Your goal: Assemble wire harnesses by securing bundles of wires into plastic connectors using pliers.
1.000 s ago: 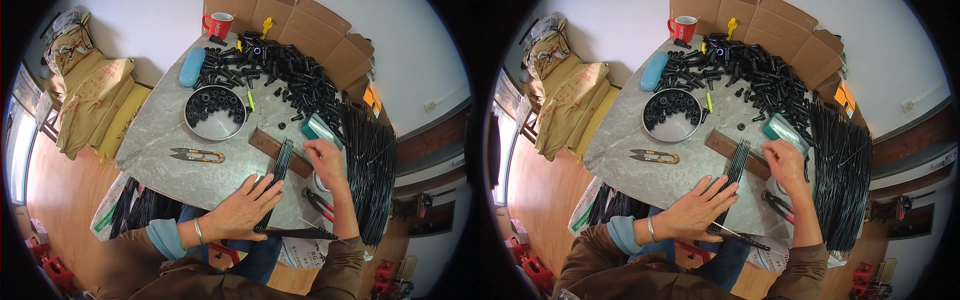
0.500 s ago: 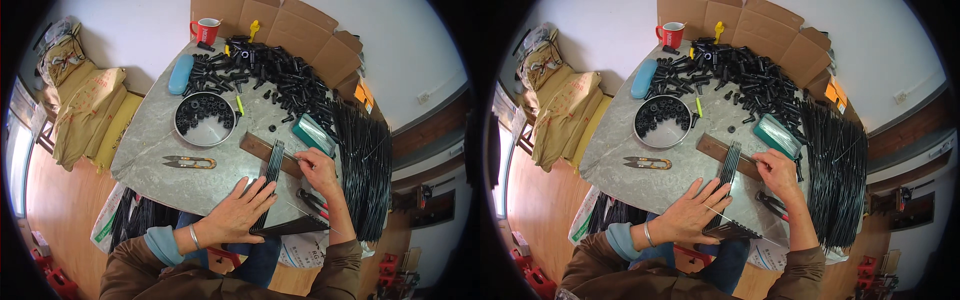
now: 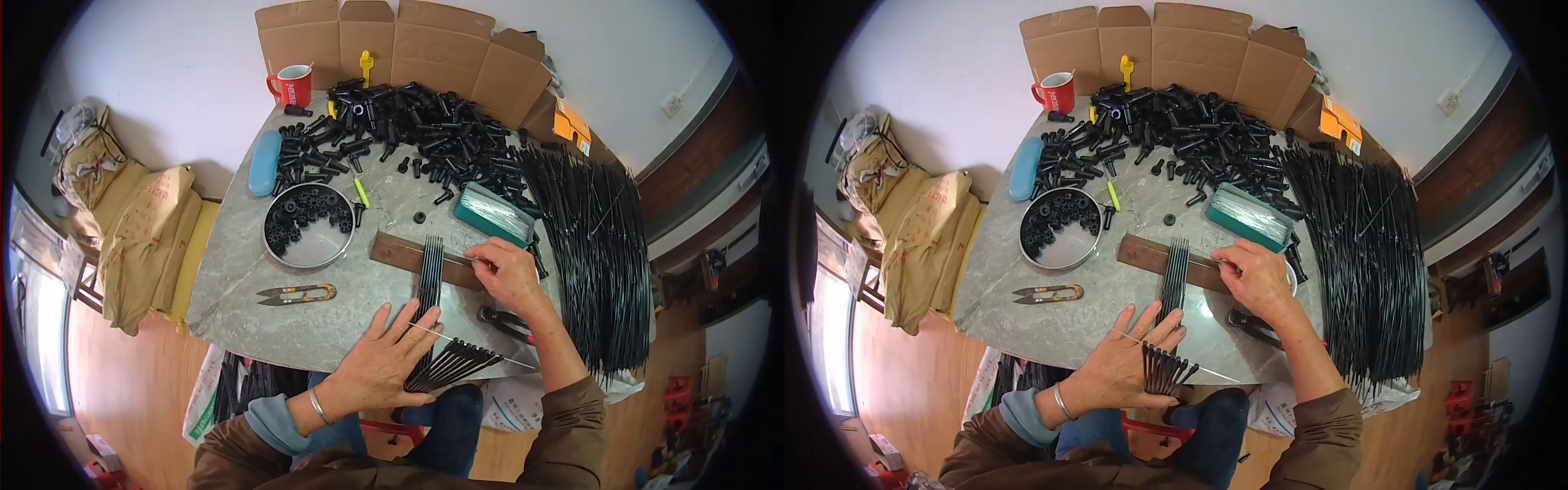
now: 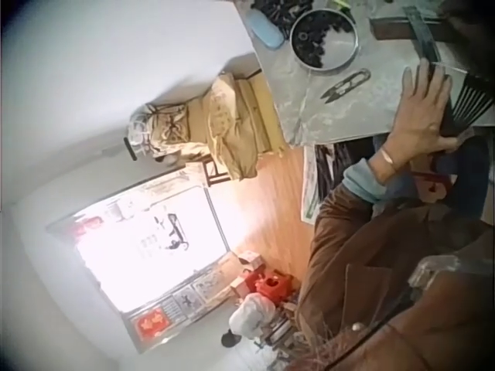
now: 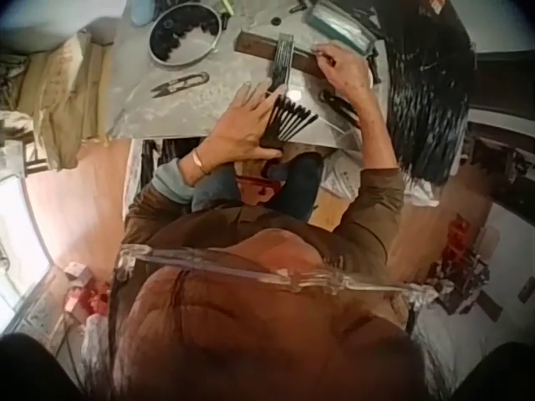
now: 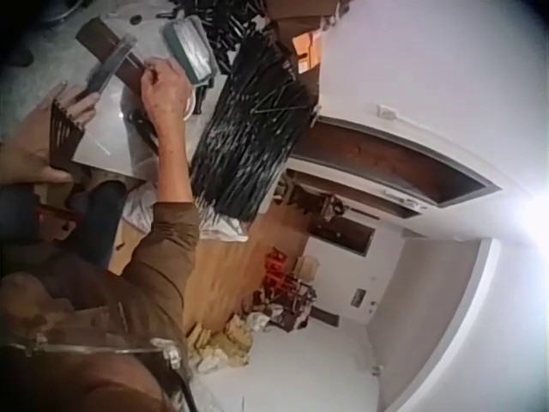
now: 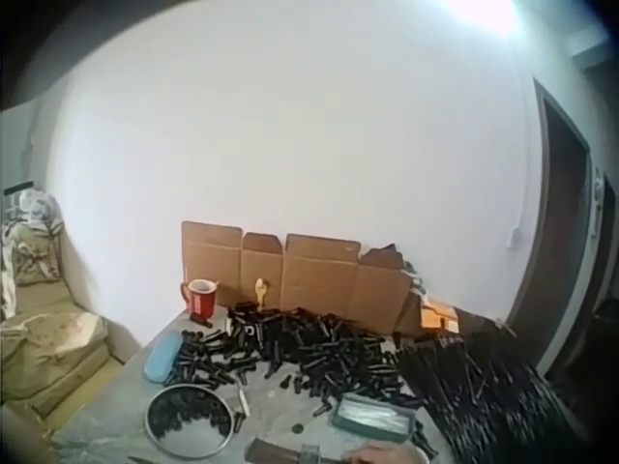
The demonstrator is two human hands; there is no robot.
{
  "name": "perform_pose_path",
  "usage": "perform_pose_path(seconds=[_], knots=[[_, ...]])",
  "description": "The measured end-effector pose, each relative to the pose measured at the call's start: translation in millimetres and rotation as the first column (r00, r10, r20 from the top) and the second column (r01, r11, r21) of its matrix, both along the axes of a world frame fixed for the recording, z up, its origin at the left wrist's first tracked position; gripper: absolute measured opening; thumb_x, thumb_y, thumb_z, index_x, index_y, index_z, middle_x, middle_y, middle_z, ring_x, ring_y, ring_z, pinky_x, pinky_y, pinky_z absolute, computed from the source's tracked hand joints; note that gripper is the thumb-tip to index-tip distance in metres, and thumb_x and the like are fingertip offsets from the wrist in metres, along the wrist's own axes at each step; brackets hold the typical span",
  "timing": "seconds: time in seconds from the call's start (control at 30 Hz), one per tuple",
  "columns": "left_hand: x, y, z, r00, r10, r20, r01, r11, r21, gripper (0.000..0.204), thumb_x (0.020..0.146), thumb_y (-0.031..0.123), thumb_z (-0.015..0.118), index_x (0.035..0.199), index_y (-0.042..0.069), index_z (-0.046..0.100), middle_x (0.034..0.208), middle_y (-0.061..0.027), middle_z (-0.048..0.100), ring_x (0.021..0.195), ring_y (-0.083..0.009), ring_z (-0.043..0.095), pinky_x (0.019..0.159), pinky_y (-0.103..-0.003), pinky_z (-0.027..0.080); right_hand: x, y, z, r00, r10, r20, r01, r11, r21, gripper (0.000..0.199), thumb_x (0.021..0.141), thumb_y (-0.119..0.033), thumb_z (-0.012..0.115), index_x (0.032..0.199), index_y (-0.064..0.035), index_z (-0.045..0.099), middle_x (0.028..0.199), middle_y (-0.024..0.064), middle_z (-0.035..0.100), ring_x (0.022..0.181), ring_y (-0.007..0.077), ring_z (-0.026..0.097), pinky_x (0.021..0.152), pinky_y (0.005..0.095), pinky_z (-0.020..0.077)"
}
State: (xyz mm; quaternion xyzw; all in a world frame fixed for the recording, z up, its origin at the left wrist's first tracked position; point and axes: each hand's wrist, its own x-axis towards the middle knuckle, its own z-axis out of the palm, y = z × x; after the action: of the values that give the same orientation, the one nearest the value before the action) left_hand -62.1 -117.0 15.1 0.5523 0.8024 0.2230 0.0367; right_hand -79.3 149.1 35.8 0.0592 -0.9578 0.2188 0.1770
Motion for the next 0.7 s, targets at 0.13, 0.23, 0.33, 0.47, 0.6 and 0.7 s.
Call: perform_pose_path(seconds=[0.13,0.23,0.33,0.47,0.6,0.7], knots=[[-0.5,1.3,-1.1,1.000,-0.004,0.009,0.004,1.000,-0.005,0.089,0.072,0.057,0.065,0.137,0.001,0.040,0.149,-0.0180,0.026,0.138,-0.0377,0.020,0.109,-0.055,0.019,-2.8,-3.6,3.3,0.998,0.054,-0.016,-0.054,0.998,0.043,0.015,0.077,-0.003,0.060,0.089,-0.0078,0.069,0.074,0.0059,0.061,0.062,0.0219,0.060,0.058,0.0307,0.0490],[-0.2,1.5,-1.8,1.000,-0.006,0.007,0.006,1.000,-0.013,0.090,0.072,0.058,0.065,0.137,0.001,0.039,0.149,-0.0182,0.025,0.138,-0.0380,0.020,0.109,-0.055,0.020,-2.3,-4.1,1.3,0.997,0.067,-0.031,-0.066,0.997,0.043,0.015,0.076,-0.004,0.060,0.088,-0.0081,0.069,0.074,0.0061,0.060,0.062,0.0226,0.061,0.058,0.0318,0.0491],[0.3,1.1,-1.2,1.000,-0.007,0.003,0.007,1.000,-0.023,0.090,0.073,0.058,0.064,0.137,0.001,0.039,0.149,-0.0183,0.025,0.138,-0.0381,0.021,0.109,-0.055,0.019,-0.2,-2.5,0.8,0.998,0.047,-0.035,-0.047,0.999,0.015,0.015,0.076,-0.004,0.060,0.088,-0.0079,0.069,0.073,0.0064,0.060,0.063,0.0231,0.061,0.058,0.0325,0.0490],[0.2,2.1,1.0,1.000,-0.010,-0.003,0.010,0.999,-0.040,0.090,0.073,0.059,0.064,0.137,0.001,0.039,0.149,-0.0181,0.025,0.138,-0.0382,0.021,0.109,-0.055,0.020,0.5,-1.0,1.4,0.999,0.038,-0.011,-0.037,0.999,0.032,0.015,0.077,-0.004,0.060,0.088,-0.0076,0.069,0.073,0.0067,0.060,0.063,0.0234,0.061,0.058,0.0325,0.0488],[-0.1,2.6,2.3,1.000,-0.009,-0.009,0.008,0.998,-0.066,0.090,0.073,0.059,0.063,0.137,0.001,0.039,0.149,-0.0180,0.025,0.138,-0.0383,0.021,0.109,-0.055,0.020,-1.3,-2.4,0.9,0.997,0.063,-0.038,-0.062,0.997,0.038,0.014,0.077,-0.004,0.060,0.088,-0.0074,0.069,0.072,0.0068,0.059,0.062,0.0233,0.060,0.057,0.0330,0.0485],[0.2,2.7,2.0,1.000,-0.003,-0.025,0.002,0.998,-0.057,0.089,0.074,0.060,0.062,0.136,0.000,0.040,0.149,-0.0185,0.025,0.137,-0.0389,0.022,0.109,-0.055,0.021,-0.7,-1.5,-1.3,0.995,0.077,-0.059,-0.076,0.997,0.011,0.014,0.077,-0.004,0.061,0.087,-0.0077,0.069,0.072,0.0068,0.059,0.062,0.0236,0.060,0.057,0.0336,0.0485]])
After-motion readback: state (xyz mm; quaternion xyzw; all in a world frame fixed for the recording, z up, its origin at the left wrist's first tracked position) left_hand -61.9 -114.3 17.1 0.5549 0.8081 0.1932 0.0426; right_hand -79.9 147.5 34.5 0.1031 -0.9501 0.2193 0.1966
